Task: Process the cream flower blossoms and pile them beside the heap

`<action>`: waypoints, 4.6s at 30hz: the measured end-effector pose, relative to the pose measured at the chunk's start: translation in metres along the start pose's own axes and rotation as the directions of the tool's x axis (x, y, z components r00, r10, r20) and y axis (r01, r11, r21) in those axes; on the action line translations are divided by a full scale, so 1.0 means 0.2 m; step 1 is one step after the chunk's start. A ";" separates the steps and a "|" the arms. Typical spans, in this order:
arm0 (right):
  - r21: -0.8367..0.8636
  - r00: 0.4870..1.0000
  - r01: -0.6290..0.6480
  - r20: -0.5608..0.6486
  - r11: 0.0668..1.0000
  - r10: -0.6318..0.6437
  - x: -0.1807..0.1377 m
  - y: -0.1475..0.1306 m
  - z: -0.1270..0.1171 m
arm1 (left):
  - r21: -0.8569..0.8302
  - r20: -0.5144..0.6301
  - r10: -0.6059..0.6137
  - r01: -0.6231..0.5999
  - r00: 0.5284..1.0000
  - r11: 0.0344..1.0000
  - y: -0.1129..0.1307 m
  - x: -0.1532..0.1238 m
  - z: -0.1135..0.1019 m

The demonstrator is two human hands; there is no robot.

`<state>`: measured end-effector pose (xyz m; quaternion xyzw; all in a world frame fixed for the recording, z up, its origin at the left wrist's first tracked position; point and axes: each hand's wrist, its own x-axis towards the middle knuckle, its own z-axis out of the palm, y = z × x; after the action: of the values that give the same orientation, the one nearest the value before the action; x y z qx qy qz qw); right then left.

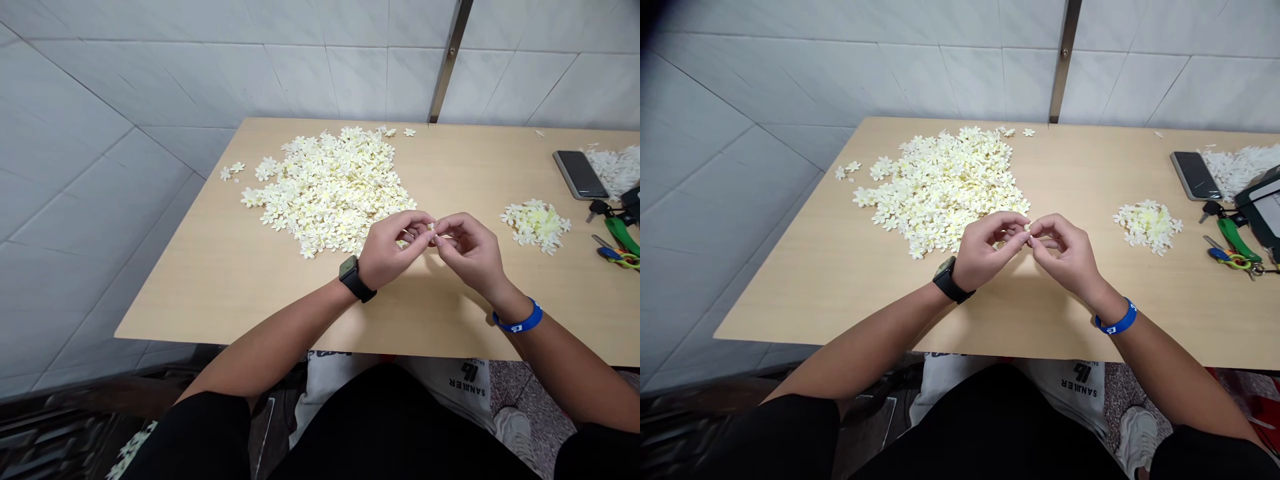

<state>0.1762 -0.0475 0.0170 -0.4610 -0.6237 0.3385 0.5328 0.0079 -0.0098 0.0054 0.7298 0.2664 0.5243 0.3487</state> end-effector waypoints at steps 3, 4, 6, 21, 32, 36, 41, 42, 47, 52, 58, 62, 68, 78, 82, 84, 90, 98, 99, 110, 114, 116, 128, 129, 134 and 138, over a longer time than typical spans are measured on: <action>0.015 1.000 0.007 0.016 1.000 -0.007 0.00 0.01 -0.01 | 0.081 -0.031 0.080 -0.078 0.996 0.994 0.00 0.01 -0.01; 0.029 1.000 0.005 0.023 1.000 -0.006 0.00 0.01 -0.01 | 0.106 -0.030 0.129 -0.125 0.991 0.986 0.00 0.01 -0.02; 0.063 0.999 -0.014 0.036 0.998 0.012 0.00 0.01 -0.02 | 0.155 0.006 0.238 -0.236 0.971 0.959 -0.01 0.02 -0.03; 0.262 0.981 -0.192 0.071 0.946 0.179 0.01 0.02 -0.04 | 0.204 0.099 0.394 -0.406 0.914 0.891 -0.05 0.03 -0.06; 0.261 0.974 -0.226 0.074 0.939 0.214 0.01 0.01 -0.04 | 0.218 0.097 0.461 -0.470 0.882 0.855 -0.06 0.04 -0.05; 0.268 0.967 -0.256 0.068 0.929 0.247 0.01 0.00 -0.03 | 0.232 0.114 0.445 -0.459 0.888 0.857 -0.06 0.04 -0.06; 0.281 0.963 -0.270 0.083 0.921 0.257 0.01 -0.01 -0.03 | 0.232 0.113 0.444 -0.458 0.889 0.858 -0.06 0.04 -0.06; 0.283 0.962 -0.272 0.084 0.920 0.258 0.01 -0.01 -0.03 | 0.232 0.114 0.444 -0.458 0.889 0.858 -0.06 0.04 -0.06; 0.300 0.962 -0.273 0.089 0.914 0.258 0.01 -0.01 -0.03 | 0.232 0.119 0.435 -0.451 0.893 0.862 -0.05 0.04 -0.06; 0.295 0.961 -0.276 0.094 0.915 0.260 0.01 -0.01 -0.03 | 0.228 0.116 0.444 -0.458 0.889 0.859 -0.05 0.04 -0.06; 0.296 0.960 -0.280 0.095 0.913 0.263 0.01 -0.01 -0.03 | 0.216 0.119 0.443 -0.459 0.889 0.862 -0.05 0.04 -0.06; 0.293 0.960 -0.281 0.100 0.914 0.263 0.01 -0.01 -0.03 | 0.229 0.116 0.453 -0.468 0.884 0.854 -0.05 0.04 -0.06; 0.289 0.958 -0.285 0.084 0.914 0.272 0.01 -0.01 -0.03 | 0.238 0.111 0.451 -0.465 0.885 0.853 -0.05 0.04 -0.06; 0.267 0.956 -0.294 0.086 0.917 0.282 0.01 -0.02 -0.03 | 0.236 0.112 0.438 -0.452 0.892 0.860 -0.06 0.04 -0.06; 0.283 0.957 -0.289 0.094 0.915 0.274 0.01 -0.02 -0.03 | 0.246 0.114 0.442 -0.456 0.890 0.855 -0.05 0.04 -0.06; 0.278 0.957 -0.289 0.093 0.916 0.273 0.01 -0.02 -0.03 | 0.249 0.116 0.447 -0.461 0.887 0.852 -0.05 0.04 -0.06; 0.260 0.958 -0.287 0.092 0.922 0.272 0.01 -0.01 -0.03 | 0.236 0.115 0.440 -0.455 0.891 0.859 -0.05 0.04 -0.05; 0.251 0.959 -0.282 0.072 0.926 0.273 0.01 -0.02 -0.02 | 0.164 0.058 0.352 -0.357 0.934 0.919 -0.04 0.03 -0.04; 0.248 0.958 -0.286 0.066 0.926 0.278 0.01 -0.02 -0.02 | 0.161 0.053 0.347 -0.351 0.936 0.922 -0.04 0.03 -0.03; 0.333 0.925 -0.375 0.074 0.865 0.372 0.02 -0.02 -0.01 | 0.379 0.139 0.553 -0.560 0.821 0.737 -0.08 0.03 -0.05; 0.326 0.911 -0.405 0.070 0.854 0.405 0.03 -0.02 -0.02 | 0.384 0.178 0.531 -0.555 0.829 0.738 -0.09 0.03 -0.06; 0.318 0.909 -0.410 0.065 0.855 0.411 0.03 -0.02 -0.03 | 0.389 0.185 0.492 -0.523 0.851 0.758 -0.09 0.04 -0.06; 0.314 0.889 -0.454 0.096 0.834 0.448 0.04 -0.04 -0.05 | 0.200 0.123 0.361 -0.379 0.925 0.904 -0.08 0.05 -0.07; 0.315 0.887 -0.458 0.101 0.831 0.450 0.04 -0.04 -0.05 | 0.185 0.117 0.345 -0.361 0.931 0.914 -0.08 0.05 -0.07; 0.326 0.884 -0.463 0.113 0.824 0.453 0.05 -0.03 -0.06 | 0.154 0.109 0.299 -0.313 0.948 0.937 -0.08 0.05 -0.07; 0.334 0.880 -0.471 0.106 0.817 0.464 0.04 -0.02 -0.06 | 0.137 0.095 0.301 -0.312 0.949 0.940 -0.08 0.05 -0.07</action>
<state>0.1871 -0.0411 0.0259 -0.4942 -0.4267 0.5686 0.5004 -0.0025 0.0109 0.0025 0.8050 0.1753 0.5239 0.2164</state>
